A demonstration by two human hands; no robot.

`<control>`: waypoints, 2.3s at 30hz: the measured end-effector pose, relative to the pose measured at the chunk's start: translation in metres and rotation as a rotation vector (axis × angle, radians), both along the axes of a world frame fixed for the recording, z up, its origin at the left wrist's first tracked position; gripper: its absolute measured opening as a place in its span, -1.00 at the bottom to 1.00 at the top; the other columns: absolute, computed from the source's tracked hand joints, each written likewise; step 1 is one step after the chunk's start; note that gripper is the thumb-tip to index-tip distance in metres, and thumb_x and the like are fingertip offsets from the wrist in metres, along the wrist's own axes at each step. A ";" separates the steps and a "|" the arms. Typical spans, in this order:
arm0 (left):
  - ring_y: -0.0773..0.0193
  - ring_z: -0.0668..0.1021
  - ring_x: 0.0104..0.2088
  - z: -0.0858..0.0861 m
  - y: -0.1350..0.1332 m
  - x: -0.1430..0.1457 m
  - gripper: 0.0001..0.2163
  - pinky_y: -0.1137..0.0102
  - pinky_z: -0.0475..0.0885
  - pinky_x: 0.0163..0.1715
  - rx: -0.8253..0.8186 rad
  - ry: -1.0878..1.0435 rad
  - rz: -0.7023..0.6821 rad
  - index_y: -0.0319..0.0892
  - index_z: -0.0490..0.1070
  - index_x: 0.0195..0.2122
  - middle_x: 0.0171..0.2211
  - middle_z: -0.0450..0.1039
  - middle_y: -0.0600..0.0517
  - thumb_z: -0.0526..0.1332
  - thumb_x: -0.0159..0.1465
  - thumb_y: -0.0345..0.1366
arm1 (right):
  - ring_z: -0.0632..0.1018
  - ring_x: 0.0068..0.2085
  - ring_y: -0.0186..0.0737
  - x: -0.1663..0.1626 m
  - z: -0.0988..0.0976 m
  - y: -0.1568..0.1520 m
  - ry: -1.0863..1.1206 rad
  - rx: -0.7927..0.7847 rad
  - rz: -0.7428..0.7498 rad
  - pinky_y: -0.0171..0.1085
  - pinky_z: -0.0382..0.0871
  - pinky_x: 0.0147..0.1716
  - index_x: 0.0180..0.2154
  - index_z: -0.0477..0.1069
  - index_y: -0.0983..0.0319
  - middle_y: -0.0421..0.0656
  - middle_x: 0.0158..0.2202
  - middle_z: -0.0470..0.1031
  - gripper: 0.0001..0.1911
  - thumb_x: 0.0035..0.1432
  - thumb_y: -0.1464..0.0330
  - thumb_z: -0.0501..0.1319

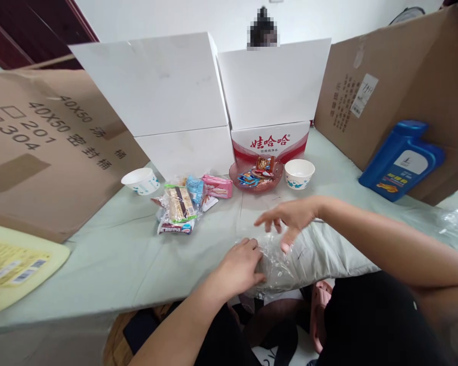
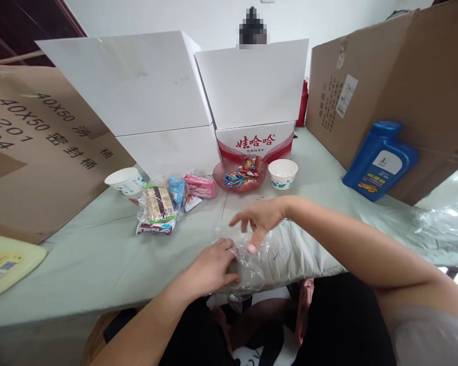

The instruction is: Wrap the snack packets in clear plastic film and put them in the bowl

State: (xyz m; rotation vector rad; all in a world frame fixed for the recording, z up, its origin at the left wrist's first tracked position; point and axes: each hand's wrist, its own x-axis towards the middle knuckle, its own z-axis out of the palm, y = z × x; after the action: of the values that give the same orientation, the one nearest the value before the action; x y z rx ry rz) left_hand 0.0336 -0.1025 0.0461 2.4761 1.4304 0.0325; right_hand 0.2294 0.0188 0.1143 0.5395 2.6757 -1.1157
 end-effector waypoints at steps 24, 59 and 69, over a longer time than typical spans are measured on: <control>0.01 0.59 -0.22 -0.004 0.046 -0.023 -0.44 0.28 0.42 -0.26 0.112 0.004 0.712 -0.27 0.22 0.22 -0.29 0.58 -0.09 0.16 0.25 -0.10 | 0.44 -0.38 -0.23 0.109 -0.066 -0.044 0.273 0.457 -0.372 -0.26 0.29 -0.33 -0.38 0.36 0.21 -0.14 -0.42 0.45 -0.85 0.24 0.39 0.08; 0.35 0.44 -0.68 -0.015 0.053 -0.049 -0.86 0.43 0.33 -0.51 -0.073 -0.291 0.739 -0.13 0.34 -0.36 -0.48 0.54 0.11 0.08 0.24 -0.21 | 0.55 -0.42 -0.22 0.068 -0.092 -0.038 -0.018 0.351 -0.953 -0.31 0.29 -0.35 -0.16 0.37 0.24 -0.10 -0.38 0.57 -0.71 0.34 0.34 -0.09; 0.27 0.58 -0.42 -0.010 0.043 -0.047 -0.93 0.42 0.37 -0.40 -0.092 -0.318 0.477 -0.11 0.28 -0.34 -0.38 0.53 0.08 0.05 0.23 -0.28 | 0.58 -0.25 -0.07 0.065 -0.082 -0.051 -0.210 0.584 -0.899 -0.25 0.22 -0.35 -0.11 0.37 0.24 -0.01 -0.25 0.60 -0.70 0.36 0.33 -0.10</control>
State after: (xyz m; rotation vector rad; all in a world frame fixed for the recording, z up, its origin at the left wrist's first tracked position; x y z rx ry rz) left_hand -0.0131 -0.0597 0.0357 1.8988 1.7833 0.4249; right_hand 0.2940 -0.0321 0.0323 1.9524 2.5425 -0.3025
